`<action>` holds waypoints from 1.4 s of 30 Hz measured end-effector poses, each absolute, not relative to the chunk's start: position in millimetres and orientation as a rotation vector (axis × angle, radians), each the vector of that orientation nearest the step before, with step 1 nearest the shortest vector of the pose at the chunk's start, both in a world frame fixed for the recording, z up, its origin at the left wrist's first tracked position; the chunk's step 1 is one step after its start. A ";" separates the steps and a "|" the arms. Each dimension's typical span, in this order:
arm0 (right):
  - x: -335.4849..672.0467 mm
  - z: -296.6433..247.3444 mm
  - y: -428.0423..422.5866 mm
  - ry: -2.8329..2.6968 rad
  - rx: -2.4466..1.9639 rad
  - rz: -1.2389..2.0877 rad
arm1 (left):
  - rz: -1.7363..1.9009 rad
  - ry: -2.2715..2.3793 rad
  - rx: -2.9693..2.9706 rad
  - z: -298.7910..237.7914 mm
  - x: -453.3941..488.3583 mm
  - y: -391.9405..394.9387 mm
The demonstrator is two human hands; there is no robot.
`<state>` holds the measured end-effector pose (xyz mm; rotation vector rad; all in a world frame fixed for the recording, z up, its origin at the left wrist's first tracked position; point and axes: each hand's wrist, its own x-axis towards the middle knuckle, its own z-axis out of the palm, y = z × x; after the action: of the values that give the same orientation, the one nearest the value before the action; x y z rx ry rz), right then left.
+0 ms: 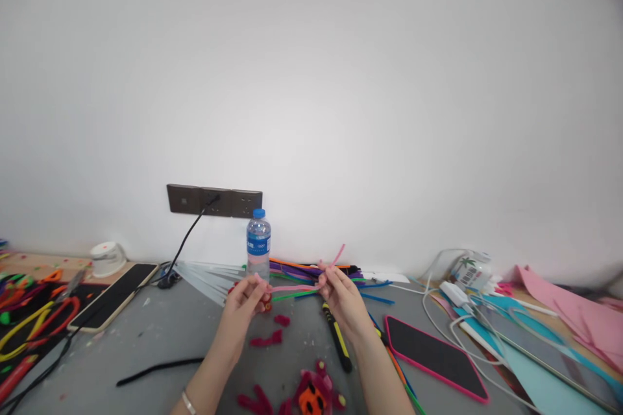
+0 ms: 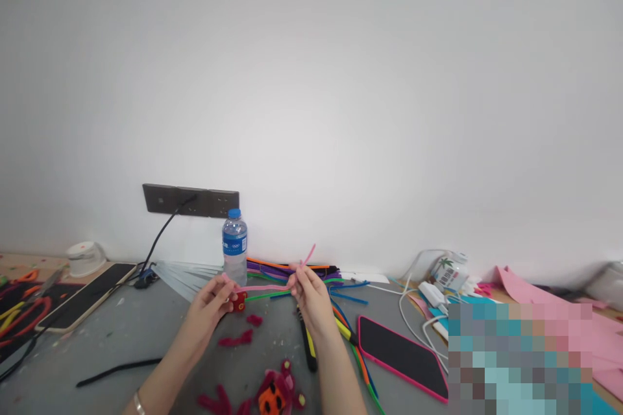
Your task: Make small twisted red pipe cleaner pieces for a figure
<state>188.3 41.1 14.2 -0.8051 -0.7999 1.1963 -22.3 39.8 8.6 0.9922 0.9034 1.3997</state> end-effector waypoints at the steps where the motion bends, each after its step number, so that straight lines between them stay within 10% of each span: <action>1: 189.8 14.5 41.7 -0.759 -0.797 1.170 | 1.405 0.881 0.943 10.0 -21.6 39.1; 27: 275.6 -10.0 46.4 -0.403 -0.858 0.787 | 1.223 0.905 0.553 21.4 -20.6 38.0; 42: 225.3 -26.4 69.3 -1.175 -1.285 0.598 | 1.183 0.933 0.663 11.4 -20.6 41.0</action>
<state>225.3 69.3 -26.4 -1.2854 -1.1749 0.5980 -20.6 41.0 11.4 0.6635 0.9334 1.1829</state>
